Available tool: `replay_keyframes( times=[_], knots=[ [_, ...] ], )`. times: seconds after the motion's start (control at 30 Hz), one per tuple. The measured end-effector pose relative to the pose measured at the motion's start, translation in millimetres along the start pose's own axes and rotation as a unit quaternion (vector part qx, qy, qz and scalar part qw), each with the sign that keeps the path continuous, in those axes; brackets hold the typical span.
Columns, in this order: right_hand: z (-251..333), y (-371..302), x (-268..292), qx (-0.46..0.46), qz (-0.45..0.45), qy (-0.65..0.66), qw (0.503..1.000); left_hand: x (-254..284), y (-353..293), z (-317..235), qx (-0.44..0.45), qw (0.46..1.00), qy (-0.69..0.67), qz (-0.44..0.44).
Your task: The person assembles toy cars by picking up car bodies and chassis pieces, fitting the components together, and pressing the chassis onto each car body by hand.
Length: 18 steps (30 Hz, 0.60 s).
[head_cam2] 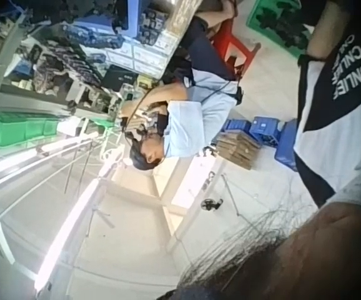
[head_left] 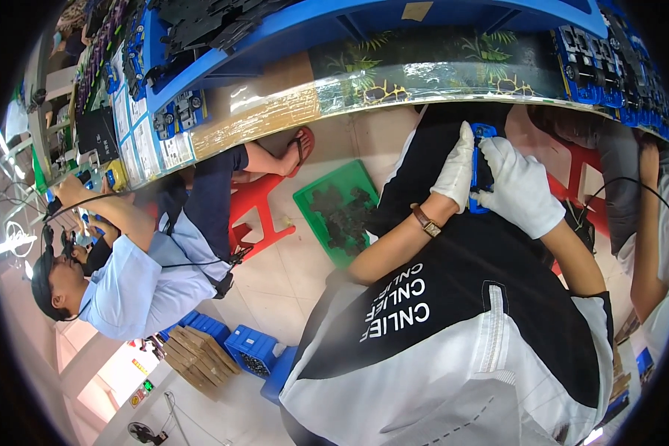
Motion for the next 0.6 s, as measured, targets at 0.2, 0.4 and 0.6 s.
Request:
replay_keyframes(
  times=[0.2, 0.4, 0.6],
  knots=[
    [-14, 5, 0, -0.035, -0.006, 0.107, 0.994, 1, 5, -2, -0.025, 0.999, 0.022, 0.014],
    [-43, 8, 18, -0.034, 0.015, 0.361, 0.932, 17, 5, 0, -0.007, 0.995, 0.009, 0.1],
    [-40, 0, 4, -0.144, -0.027, 0.615, 0.775, 15, -5, -6, -0.017, 0.984, -0.039, 0.171]
  ],
)
Point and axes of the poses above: each hand's wrist, its own y-axis towards the middle knuckle, its own x-axis out of the back of the hand, z = x × y, the point moved 2 cm from there along y, towards the middle knuckle, and after that the axes turned 12 degrees about y, right-handed, at the moved point
